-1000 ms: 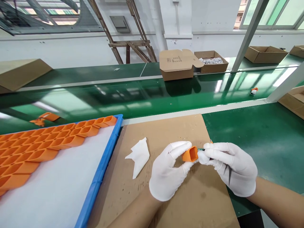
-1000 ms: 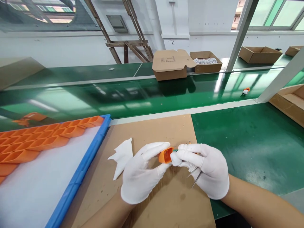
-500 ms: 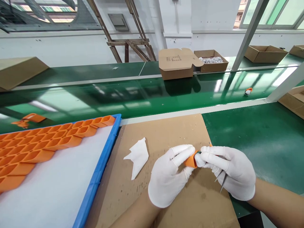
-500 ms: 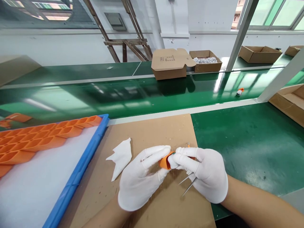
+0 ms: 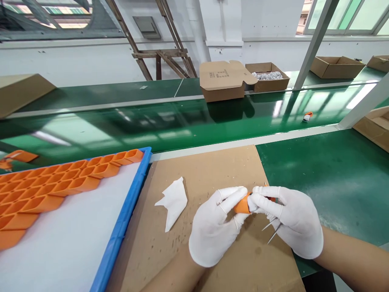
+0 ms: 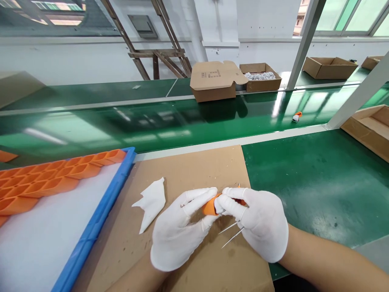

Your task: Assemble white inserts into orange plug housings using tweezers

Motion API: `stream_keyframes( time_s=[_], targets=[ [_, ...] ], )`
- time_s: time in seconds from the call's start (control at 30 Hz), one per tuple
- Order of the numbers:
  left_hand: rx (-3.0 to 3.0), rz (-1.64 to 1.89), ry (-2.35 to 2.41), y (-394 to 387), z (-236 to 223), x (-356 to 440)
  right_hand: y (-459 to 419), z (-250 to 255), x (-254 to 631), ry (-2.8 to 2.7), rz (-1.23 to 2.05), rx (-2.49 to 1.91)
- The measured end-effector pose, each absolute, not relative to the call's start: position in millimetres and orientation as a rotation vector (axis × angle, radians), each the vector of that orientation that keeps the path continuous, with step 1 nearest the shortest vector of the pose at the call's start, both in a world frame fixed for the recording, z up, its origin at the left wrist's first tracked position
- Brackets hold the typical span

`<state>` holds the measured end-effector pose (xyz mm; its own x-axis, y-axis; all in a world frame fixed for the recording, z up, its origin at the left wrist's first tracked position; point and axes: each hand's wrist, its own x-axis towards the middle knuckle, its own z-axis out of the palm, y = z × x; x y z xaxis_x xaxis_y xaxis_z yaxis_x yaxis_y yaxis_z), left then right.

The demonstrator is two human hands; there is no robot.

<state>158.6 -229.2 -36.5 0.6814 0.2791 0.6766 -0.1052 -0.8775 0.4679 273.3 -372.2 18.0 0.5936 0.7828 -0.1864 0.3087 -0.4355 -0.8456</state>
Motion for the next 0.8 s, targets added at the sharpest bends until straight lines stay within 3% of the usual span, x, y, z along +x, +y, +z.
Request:
stream_keyframes(
  time_s=[0.2,0.43,0.6,0.8],
  targets=[
    [2.344,1.023,0.226,-235.0,-38.6,156.3,-377.0,3.1,265.6,-1.159,0.268,-2.265],
    [2.017,0.838,0.562,-239.8,-42.0,164.9,-384.7,-17.4,262.0,-1.513,-0.043,-2.076],
    [1.726,0.722,0.588,-235.4,-43.4,171.0,-376.9,-11.5,283.4,-0.757,0.318,-1.771],
    [1.964,0.88,0.265,-229.4,-41.4,165.8,-371.2,-0.8,308.8,-0.465,1.202,-1.519]
  ],
)
